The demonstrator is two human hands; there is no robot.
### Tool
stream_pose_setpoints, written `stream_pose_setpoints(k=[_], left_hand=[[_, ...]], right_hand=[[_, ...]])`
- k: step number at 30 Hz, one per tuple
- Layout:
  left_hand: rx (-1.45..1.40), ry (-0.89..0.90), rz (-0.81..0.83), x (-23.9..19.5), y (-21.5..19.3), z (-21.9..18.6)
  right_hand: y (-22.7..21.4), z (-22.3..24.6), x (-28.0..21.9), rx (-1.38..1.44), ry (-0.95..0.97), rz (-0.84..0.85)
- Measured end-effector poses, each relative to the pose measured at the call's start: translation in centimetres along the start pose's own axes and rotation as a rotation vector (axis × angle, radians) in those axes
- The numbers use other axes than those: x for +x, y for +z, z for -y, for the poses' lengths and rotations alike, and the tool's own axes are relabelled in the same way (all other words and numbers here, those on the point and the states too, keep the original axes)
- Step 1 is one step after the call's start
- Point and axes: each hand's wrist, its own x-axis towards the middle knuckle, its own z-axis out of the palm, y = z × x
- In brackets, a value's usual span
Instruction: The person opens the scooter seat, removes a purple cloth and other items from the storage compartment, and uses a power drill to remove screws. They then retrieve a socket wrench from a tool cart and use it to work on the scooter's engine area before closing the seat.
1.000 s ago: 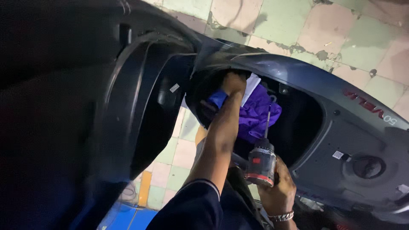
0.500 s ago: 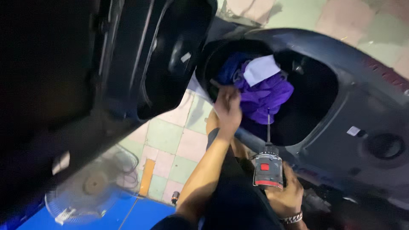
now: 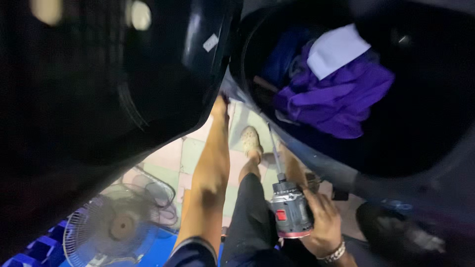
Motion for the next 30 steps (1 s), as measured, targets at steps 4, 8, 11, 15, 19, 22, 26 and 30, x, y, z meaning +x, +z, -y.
stream_pose_setpoints(k=[4,8,11,15,19,22,26,30], left_hand=[[0.062,0.001,0.042,8.1,2.3,0.3],[0.167,0.031,0.110,8.4,3.1,-1.1],[0.352,0.150,0.277,2.8,2.0,-2.5],[0.729,0.379,0.574,-10.7,-1.3,-4.7],[0.824,-0.040,0.677,-26.1,-3.8,-8.0],[0.652,-0.075,0.852,-34.3,-2.9,-12.2],[0.760,0.083,0.818,-40.1,0.4,-19.1],[0.893,0.430,0.715,-40.2,5.1,-24.8]], right_hand=[[2.7,-1.8,-0.5,-0.065,0.011,-0.072],[-2.3,3.3,-0.9,-0.082,0.015,-0.208],[-8.3,7.3,-1.1,-0.136,0.078,-0.311],[-16.6,6.1,-1.6,-0.363,0.407,-0.374],[-25.0,-0.8,-2.0,-0.569,0.381,-0.535],[-29.7,-7.2,-0.7,-0.660,0.455,-0.523],[-30.9,-9.3,-1.0,-0.819,0.479,-0.377],[-30.4,-8.6,0.9,-0.812,0.530,-0.259]])
